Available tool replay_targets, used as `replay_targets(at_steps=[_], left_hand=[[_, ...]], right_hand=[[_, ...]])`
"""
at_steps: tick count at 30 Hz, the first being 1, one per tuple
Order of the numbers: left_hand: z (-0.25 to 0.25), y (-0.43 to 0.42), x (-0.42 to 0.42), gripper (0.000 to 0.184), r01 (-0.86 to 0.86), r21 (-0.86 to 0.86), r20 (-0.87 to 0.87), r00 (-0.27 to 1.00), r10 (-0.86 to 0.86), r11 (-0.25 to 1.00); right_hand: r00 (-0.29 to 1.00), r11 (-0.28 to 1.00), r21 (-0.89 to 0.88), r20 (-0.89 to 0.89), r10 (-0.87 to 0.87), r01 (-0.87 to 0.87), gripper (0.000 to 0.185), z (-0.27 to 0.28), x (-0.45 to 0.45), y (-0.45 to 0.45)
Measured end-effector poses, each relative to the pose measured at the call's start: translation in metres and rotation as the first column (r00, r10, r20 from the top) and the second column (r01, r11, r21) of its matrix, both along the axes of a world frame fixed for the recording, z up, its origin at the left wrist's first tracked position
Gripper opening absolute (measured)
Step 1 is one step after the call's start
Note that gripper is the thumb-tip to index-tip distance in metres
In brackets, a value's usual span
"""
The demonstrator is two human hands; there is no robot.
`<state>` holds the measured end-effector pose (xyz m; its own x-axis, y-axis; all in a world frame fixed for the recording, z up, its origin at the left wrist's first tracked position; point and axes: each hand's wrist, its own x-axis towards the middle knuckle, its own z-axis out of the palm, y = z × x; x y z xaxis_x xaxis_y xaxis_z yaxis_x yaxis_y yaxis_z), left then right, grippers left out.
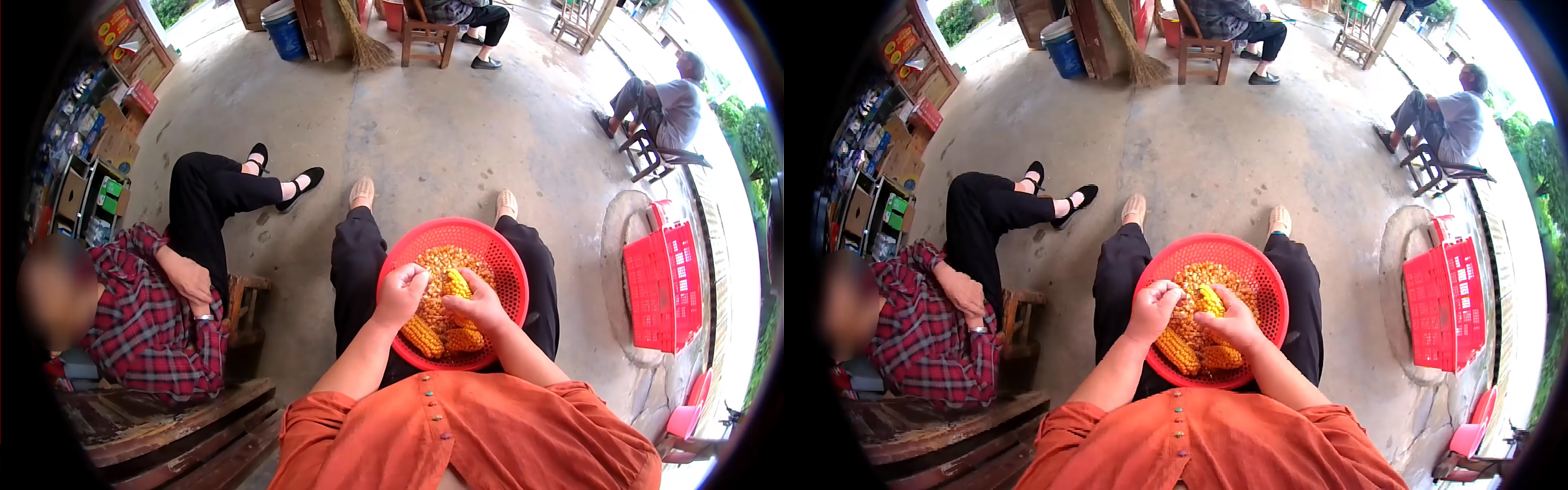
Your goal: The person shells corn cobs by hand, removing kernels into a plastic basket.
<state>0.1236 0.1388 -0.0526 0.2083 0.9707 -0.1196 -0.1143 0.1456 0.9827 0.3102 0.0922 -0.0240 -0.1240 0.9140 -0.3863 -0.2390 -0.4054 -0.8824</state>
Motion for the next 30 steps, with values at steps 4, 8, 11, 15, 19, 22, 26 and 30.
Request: replay_targets(at_steps=[4,8,11,15,19,22,26,30], left_hand=[[-0.015,0.001,-0.001,0.006,0.068,0.016,0.025,0.997,-0.068,0.998],[0.01,0.002,-0.001,0.014,0.194,-0.18,0.259,0.955,-0.144,0.964],[0.015,0.003,-0.006,0.014,0.276,-0.256,0.321,0.928,-0.188,0.926],[0.014,0.003,-0.007,0.016,0.288,-0.254,0.321,0.926,-0.201,0.923],[0.015,0.003,-0.007,0.017,0.309,-0.253,0.329,0.919,-0.219,0.917],[0.014,0.002,-0.006,0.018,0.319,-0.259,0.319,0.919,-0.231,0.912],[0.009,0.003,-0.007,0.02,0.337,-0.279,0.291,0.922,-0.256,0.899],[0.009,0.006,-0.008,0.021,0.361,-0.31,0.256,0.923,-0.288,0.88]], right_hand=[[0.917,0.962,0.233,0.396,0.04,-0.143,0.06,-0.011,0.009,0.004],[0.862,0.939,0.285,0.506,0.025,-0.194,0.057,-0.002,0.005,0.005],[0.801,0.898,0.339,0.599,0.023,-0.279,0.058,0.003,0.003,0.005],[0.767,0.885,0.35,0.642,0.014,-0.309,0.058,-0.002,0.003,0.004],[0.74,0.871,0.349,0.672,0.023,-0.345,0.058,0.002,0.003,0.005],[0.706,0.835,0.388,0.708,0.0,-0.389,0.057,0.004,0.002,0.004],[0.645,0.738,0.476,0.761,-0.073,-0.478,0.058,0.007,0.002,0.005],[0.597,0.726,0.438,0.801,-0.049,-0.529,0.059,0.021,0.003,0.003]])
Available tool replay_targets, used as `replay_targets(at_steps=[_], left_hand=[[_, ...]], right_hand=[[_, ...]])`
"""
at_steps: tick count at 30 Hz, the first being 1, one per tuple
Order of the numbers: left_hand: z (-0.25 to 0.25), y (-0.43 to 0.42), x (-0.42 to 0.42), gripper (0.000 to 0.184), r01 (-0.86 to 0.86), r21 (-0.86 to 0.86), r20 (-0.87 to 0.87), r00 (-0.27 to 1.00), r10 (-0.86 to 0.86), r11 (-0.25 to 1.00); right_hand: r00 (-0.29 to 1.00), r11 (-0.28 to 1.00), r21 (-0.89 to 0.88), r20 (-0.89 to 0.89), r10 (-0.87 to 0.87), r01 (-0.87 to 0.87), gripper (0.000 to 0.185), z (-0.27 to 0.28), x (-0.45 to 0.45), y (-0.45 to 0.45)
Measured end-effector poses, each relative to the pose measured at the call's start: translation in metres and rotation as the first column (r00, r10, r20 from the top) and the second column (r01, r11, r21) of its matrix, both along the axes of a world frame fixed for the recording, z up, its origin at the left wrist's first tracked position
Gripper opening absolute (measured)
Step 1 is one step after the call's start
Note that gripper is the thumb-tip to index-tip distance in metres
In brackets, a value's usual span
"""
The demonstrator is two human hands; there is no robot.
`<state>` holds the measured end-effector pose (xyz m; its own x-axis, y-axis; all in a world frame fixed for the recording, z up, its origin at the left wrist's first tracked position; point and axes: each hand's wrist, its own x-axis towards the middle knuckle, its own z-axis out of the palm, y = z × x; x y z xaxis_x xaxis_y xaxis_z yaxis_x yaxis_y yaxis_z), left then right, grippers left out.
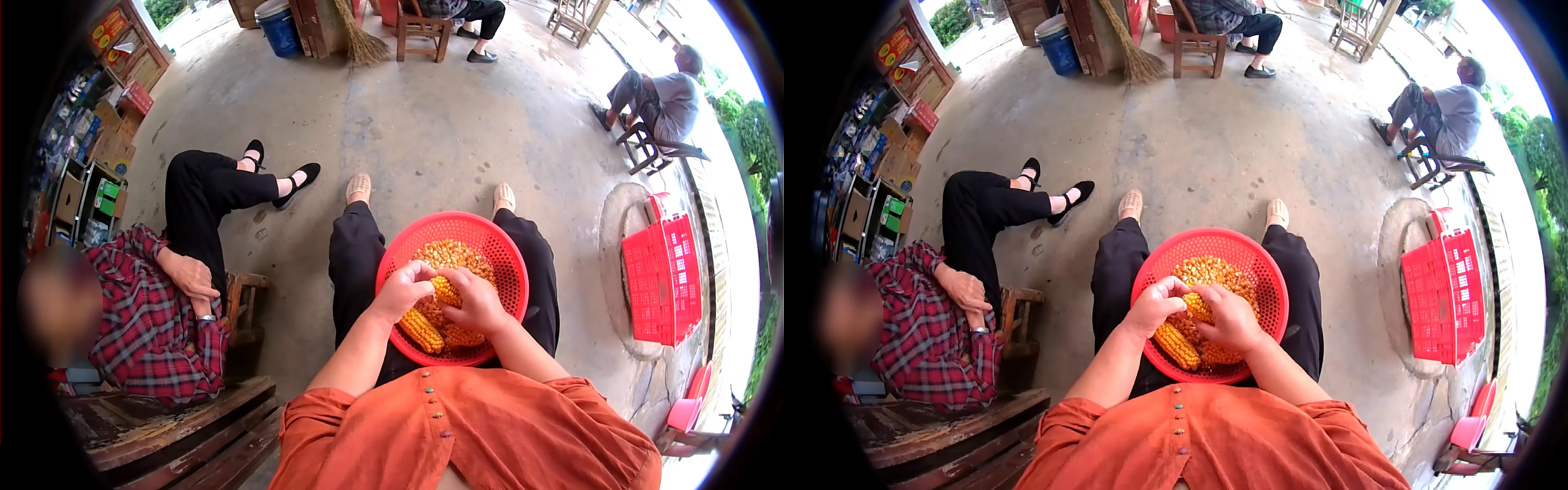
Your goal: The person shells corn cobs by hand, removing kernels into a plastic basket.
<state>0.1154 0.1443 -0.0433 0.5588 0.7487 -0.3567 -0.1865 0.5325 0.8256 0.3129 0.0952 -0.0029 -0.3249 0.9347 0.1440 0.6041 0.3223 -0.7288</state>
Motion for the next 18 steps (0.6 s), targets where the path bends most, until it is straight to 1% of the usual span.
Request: replay_targets(at_steps=[2,3,5,6,8,9,11,12,13,14,16,18], left_hand=[[-0.003,0.0,0.001,0.021,0.013,0.012,-0.034,0.999,-0.012,1.0],[-0.006,0.0,0.001,0.021,0.013,0.011,-0.035,0.999,-0.013,1.0],[-0.012,-0.002,0.003,0.021,-0.003,0.122,-0.097,0.995,0.015,0.993],[-0.012,-0.002,0.004,0.021,-0.002,0.121,-0.098,0.995,0.014,0.993],[-0.011,-0.003,0.004,0.016,-0.044,0.216,-0.158,0.984,0.08,0.975],[-0.011,-0.003,0.004,0.016,-0.043,0.216,-0.159,0.984,0.079,0.975],[-0.009,-0.001,0.001,0.02,-0.085,0.072,-0.072,0.993,0.09,0.994],[-0.007,-0.001,0.0,0.02,-0.083,0.074,-0.071,0.994,0.088,0.994],[-0.005,0.0,0.0,0.024,-0.091,0.031,-0.01,0.996,0.091,0.995],[-0.003,0.0,-0.001,0.028,-0.096,-0.013,0.051,0.994,0.096,0.995],[0.001,0.001,-0.002,0.029,-0.063,-0.047,0.085,0.994,0.067,0.997],[0.009,-0.002,0.004,0.031,-0.023,0.026,0.052,0.998,0.021,0.999]], right_hand=[[0.988,0.999,-0.02,0.151,0.028,-0.025,0.061,0.004,0.0,-0.001],[0.988,0.999,-0.021,0.15,0.027,-0.024,0.061,0.004,0.0,0.0],[0.987,0.998,-0.053,0.154,0.05,-0.043,0.061,0.002,-0.001,0.0],[0.987,0.998,-0.053,0.153,0.049,-0.042,0.061,-0.002,-0.002,0.0],[1.0,0.999,0.046,0.004,0.007,-0.007,0.062,-0.015,-0.004,0.0],[1.0,0.999,0.047,0.003,0.006,-0.006,0.062,-0.019,-0.006,0.0],[0.975,0.982,-0.18,-0.2,-0.091,0.055,0.06,-0.023,-0.01,0.0],[0.975,0.982,-0.178,-0.2,-0.093,0.057,0.06,-0.025,-0.01,0.0],[0.919,0.949,-0.315,-0.365,-0.148,0.028,0.059,-0.027,-0.01,0.001],[0.832,0.899,-0.437,-0.508,-0.223,-0.026,0.058,-0.028,-0.01,0.001],[0.833,0.89,-0.455,-0.494,-0.248,-0.005,0.056,-0.023,-0.009,0.0],[0.859,0.904,-0.416,-0.421,-0.292,0.103,0.062,-0.023,-0.01,-0.001]])
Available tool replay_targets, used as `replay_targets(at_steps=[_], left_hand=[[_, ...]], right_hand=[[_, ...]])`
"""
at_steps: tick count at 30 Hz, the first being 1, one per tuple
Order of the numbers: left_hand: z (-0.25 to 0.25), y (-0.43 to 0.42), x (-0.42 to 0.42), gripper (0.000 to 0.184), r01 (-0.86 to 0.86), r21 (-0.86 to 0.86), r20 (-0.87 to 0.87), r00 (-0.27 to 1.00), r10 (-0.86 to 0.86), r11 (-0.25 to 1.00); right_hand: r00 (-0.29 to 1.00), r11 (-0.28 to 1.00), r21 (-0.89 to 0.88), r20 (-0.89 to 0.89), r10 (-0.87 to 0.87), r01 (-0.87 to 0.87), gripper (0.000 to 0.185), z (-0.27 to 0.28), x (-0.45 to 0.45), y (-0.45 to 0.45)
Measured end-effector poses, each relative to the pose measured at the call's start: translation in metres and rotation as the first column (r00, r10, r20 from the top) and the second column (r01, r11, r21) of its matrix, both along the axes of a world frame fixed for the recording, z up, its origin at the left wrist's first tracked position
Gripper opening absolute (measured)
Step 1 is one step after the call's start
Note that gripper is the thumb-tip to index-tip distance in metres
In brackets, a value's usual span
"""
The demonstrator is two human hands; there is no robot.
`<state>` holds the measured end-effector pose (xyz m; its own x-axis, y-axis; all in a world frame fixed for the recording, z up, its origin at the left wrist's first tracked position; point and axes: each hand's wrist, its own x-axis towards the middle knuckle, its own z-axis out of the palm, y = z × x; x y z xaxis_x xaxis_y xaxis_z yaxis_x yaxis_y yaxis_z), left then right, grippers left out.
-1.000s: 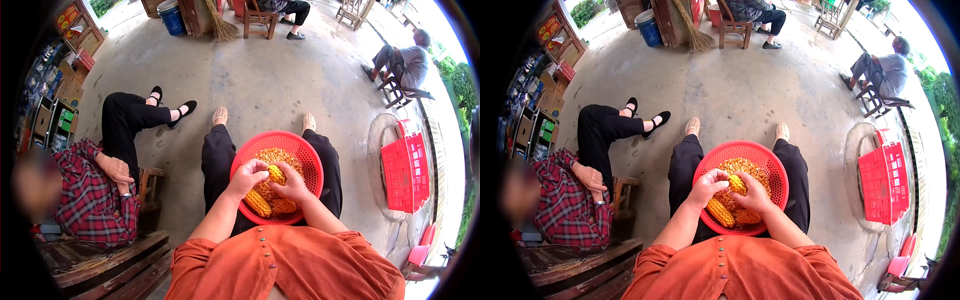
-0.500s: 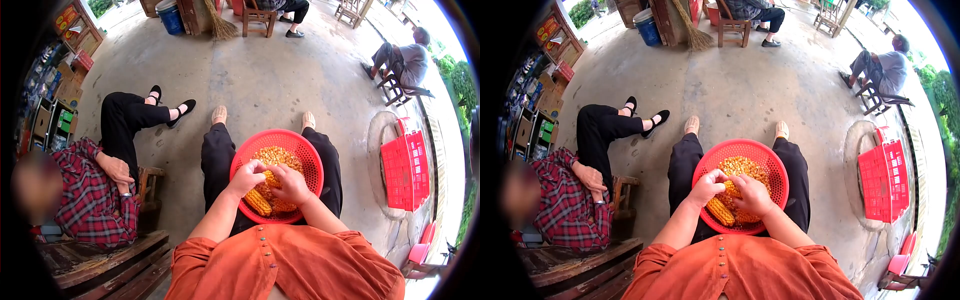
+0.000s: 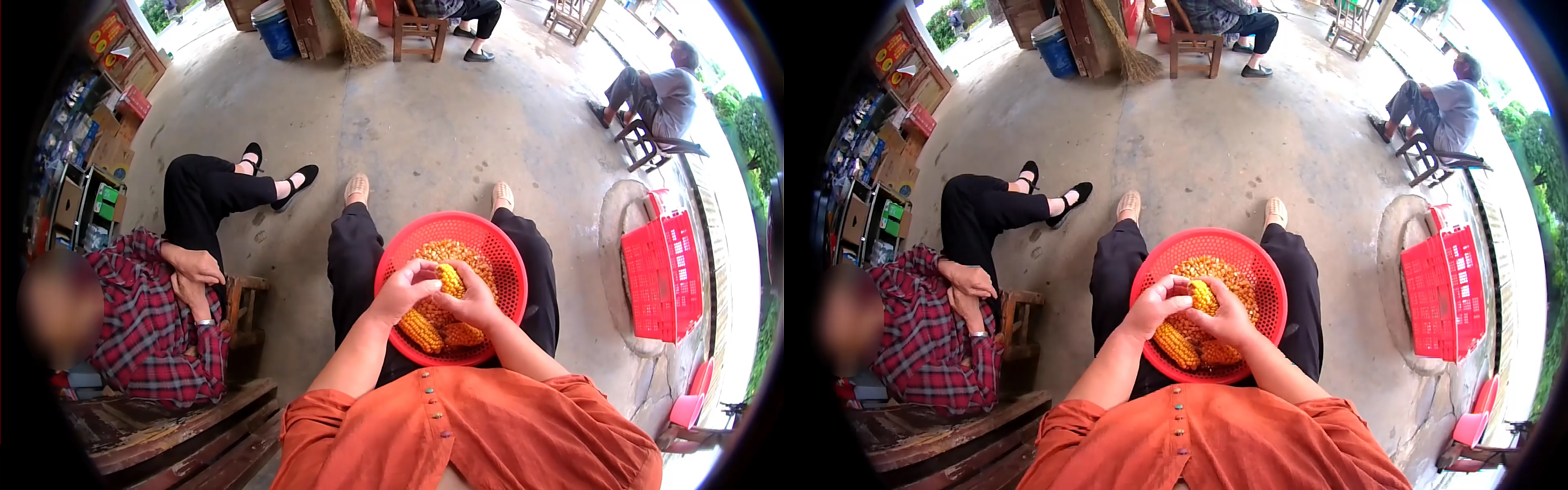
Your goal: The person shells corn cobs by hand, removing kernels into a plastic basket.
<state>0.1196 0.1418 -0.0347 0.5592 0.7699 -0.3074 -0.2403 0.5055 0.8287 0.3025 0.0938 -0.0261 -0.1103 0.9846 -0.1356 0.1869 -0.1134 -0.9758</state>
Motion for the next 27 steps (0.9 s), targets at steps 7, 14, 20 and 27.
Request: replay_targets(at_steps=[7,14,20,27], left_hand=[[-0.014,-0.003,0.005,0.053,-0.002,0.192,-0.09,0.996,0.02,0.981],[0.025,-0.001,-0.005,0.056,-0.081,-0.207,0.127,0.986,0.109,0.975],[0.011,-0.006,-0.002,0.055,-0.06,0.012,0.204,0.977,0.057,0.998],[0.007,-0.007,-0.006,0.05,-0.049,-0.005,0.151,0.987,0.049,0.999]], right_hand=[[0.996,0.979,0.198,0.08,0.04,-0.055,0.089,-0.006,-0.006,-0.005],[0.998,0.968,0.252,0.062,-0.022,0.006,0.04,0.017,0.008,0.007],[0.956,0.993,-0.028,-0.268,-0.116,0.113,0.019,0.03,0.021,0.021],[0.932,0.985,-0.174,-0.358,-0.054,-0.01,0.018,0.034,0.018,0.021]])
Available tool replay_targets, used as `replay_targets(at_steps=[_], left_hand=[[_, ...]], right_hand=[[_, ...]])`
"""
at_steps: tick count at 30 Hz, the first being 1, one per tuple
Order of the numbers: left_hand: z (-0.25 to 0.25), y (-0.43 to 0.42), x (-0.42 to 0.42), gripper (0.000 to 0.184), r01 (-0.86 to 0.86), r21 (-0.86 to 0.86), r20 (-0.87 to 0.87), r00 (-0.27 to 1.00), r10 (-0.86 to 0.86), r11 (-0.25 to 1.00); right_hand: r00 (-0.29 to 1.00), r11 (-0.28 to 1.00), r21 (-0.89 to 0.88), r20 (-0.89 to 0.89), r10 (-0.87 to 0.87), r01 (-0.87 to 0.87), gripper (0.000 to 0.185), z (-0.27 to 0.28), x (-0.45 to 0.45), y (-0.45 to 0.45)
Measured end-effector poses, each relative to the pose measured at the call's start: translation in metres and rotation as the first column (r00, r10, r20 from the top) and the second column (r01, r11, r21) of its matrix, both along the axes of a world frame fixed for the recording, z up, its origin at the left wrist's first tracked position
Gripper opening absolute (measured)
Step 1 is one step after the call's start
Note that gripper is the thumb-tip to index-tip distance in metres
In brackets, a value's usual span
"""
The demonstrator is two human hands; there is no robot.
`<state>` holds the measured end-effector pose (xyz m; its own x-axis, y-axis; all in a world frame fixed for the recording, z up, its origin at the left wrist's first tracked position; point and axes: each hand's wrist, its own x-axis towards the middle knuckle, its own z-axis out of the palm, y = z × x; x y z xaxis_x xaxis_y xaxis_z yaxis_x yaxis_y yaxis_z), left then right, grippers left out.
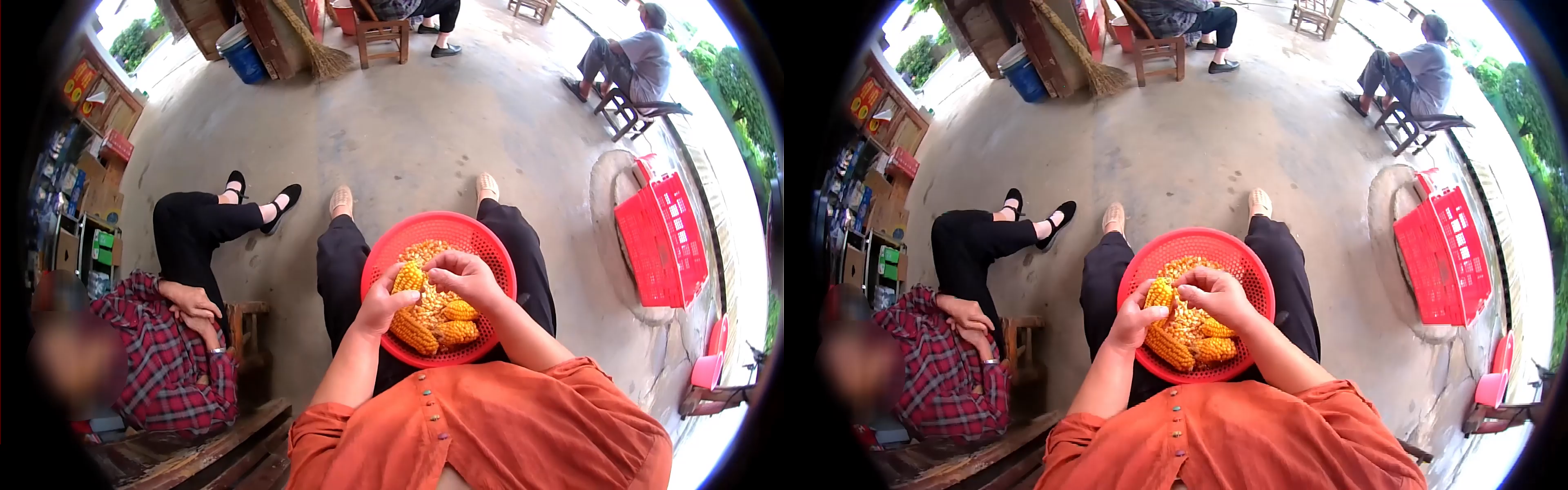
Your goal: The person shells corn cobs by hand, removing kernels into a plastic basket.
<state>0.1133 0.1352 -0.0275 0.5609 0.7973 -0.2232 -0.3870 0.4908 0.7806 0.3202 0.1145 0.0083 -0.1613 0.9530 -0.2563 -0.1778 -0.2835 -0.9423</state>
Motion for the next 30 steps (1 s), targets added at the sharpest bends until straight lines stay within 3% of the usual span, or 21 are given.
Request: replay_targets(at_steps=[5,7,13,16,21,24,26,28,30], left_hand=[[0.006,-0.001,0.002,0.05,-0.004,-0.026,0.01,1.0,0.004,1.0],[0.008,0.0,0.001,0.046,0.007,-0.029,0.019,1.0,-0.007,1.0],[0.008,0.002,-0.001,0.044,0.017,-0.078,0.056,0.998,-0.013,0.997],[0.011,0.0,0.002,0.045,-0.075,-0.113,0.037,0.996,0.079,0.991],[0.005,0.0,0.002,0.047,-0.096,0.026,-0.056,0.994,0.098,0.995],[0.007,-0.003,0.003,0.043,-0.067,0.121,-0.132,0.988,0.083,0.99],[0.005,-0.002,0.003,0.042,-0.047,0.178,-0.165,0.983,0.077,0.983],[0.004,-0.001,0.005,0.041,-0.025,0.236,-0.197,0.978,0.073,0.971],[0.004,-0.002,0.005,0.04,-0.023,0.157,-0.157,0.986,0.048,0.987]], right_hand=[[1.0,0.998,0.064,0.018,-0.019,0.018,0.015,-0.003,-0.003,0.001],[0.996,1.0,-0.011,0.092,0.014,-0.013,0.015,0.006,-0.003,0.002],[0.998,0.999,-0.004,0.058,0.039,-0.039,0.014,0.005,-0.008,0.006],[0.997,0.999,-0.002,0.058,0.042,-0.042,0.015,0.004,-0.008,0.007],[0.993,0.998,0.028,0.109,0.049,-0.052,0.016,0.006,-0.008,0.007],[0.963,0.997,0.054,0.267,0.044,-0.06,0.014,0.017,-0.007,0.004],[0.858,0.984,0.143,0.513,0.014,-0.102,0.014,0.015,-0.006,0.003],[0.845,0.984,0.149,0.534,-0.001,-0.093,0.013,0.012,-0.007,0.001],[0.849,0.982,0.178,0.527,-0.047,-0.056,0.011,0.005,-0.011,-0.001]])
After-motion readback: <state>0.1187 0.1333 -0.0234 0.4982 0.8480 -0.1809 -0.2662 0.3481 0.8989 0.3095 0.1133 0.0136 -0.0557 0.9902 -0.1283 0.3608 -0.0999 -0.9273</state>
